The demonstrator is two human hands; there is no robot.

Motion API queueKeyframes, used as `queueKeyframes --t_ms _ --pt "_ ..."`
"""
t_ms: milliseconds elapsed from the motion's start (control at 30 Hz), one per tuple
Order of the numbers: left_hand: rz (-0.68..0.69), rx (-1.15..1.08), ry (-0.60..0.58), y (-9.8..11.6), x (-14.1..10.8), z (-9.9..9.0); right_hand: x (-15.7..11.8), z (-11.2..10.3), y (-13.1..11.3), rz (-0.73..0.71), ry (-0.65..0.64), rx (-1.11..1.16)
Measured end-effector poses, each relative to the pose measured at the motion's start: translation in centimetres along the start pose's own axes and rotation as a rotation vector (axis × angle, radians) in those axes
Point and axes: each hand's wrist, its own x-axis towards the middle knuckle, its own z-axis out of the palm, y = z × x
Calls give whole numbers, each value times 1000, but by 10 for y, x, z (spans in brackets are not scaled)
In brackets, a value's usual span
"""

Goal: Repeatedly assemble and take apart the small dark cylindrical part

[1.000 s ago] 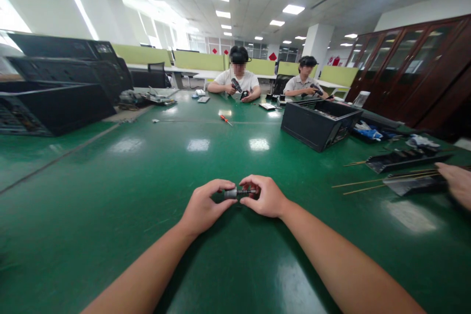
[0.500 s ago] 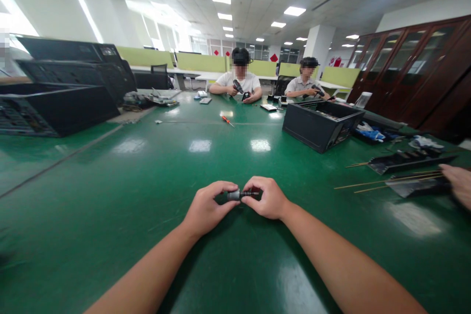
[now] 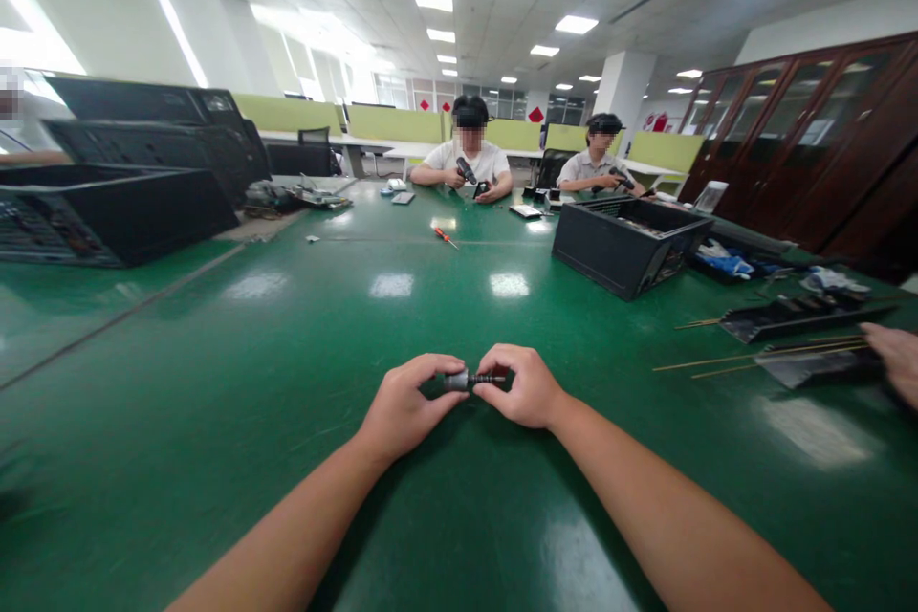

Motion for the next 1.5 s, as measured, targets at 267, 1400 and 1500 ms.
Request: queueKeyframes --t_ms 267,1400,1500 --pt "3 2 7 0 0 -1 -1 -1 0 12 6 12" --pt "9 37 31 6 1 -4 -1 -4 2 38 11 61" --pt "17 37 36 7 1 -5 -1 -5 2 46 9 68"
